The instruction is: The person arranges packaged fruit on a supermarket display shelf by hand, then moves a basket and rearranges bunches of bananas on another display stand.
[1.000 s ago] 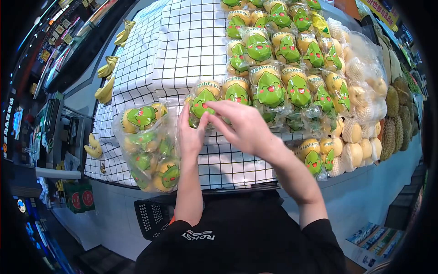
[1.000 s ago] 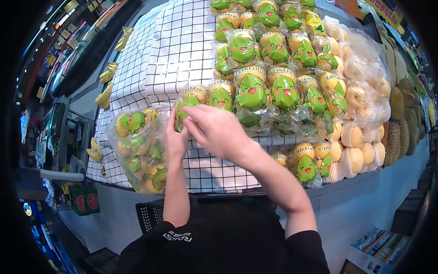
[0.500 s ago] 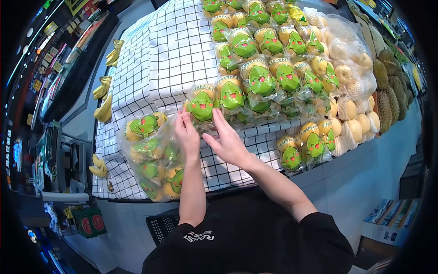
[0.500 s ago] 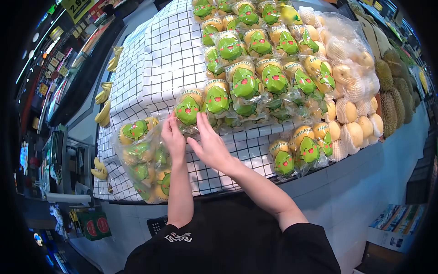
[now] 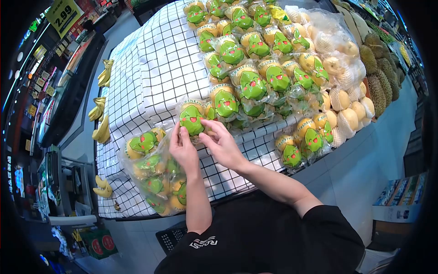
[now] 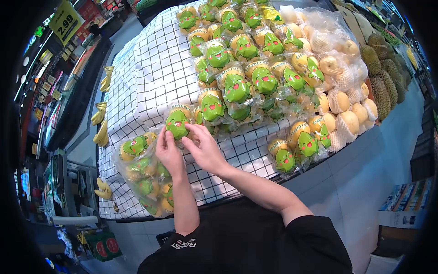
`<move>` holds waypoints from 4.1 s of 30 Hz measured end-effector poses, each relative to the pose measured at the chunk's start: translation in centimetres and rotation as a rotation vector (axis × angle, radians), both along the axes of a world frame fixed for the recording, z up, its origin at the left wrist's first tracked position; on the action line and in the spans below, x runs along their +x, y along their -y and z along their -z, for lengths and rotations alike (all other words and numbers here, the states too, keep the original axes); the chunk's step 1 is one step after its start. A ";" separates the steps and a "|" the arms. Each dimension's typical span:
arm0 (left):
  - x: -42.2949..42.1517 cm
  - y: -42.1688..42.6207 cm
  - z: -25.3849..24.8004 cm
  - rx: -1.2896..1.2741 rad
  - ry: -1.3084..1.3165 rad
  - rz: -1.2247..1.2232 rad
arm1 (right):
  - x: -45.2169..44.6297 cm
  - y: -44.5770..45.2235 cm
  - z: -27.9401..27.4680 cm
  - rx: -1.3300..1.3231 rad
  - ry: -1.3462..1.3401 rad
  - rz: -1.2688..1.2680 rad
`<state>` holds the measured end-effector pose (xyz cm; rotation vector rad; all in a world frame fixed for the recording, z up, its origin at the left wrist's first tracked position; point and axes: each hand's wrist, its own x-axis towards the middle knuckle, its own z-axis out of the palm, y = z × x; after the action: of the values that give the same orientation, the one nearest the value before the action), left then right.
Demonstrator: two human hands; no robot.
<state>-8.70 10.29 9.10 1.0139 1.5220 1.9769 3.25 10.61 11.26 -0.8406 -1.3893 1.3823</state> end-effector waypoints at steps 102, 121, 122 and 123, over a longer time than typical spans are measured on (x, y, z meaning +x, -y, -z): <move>-0.3 -0.9 3.0 -0.347 -0.329 -0.070 | 8.8 0.4 0.4 0.394 0.487 -0.274; 5.7 11.8 3.4 -0.004 0.382 0.392 | 9.1 5.8 1.7 -0.182 -0.017 -0.483; 5.6 11.8 3.7 -0.033 0.483 0.471 | 9.3 6.0 1.7 -0.176 0.028 -0.526; 5.6 11.6 3.7 -0.039 0.484 0.484 | 9.5 6.1 1.8 -0.099 0.111 -0.500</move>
<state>-3.08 -1.32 5.44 0.7264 0.9429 1.6756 12.78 4.47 9.42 -0.6630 -1.7046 1.8155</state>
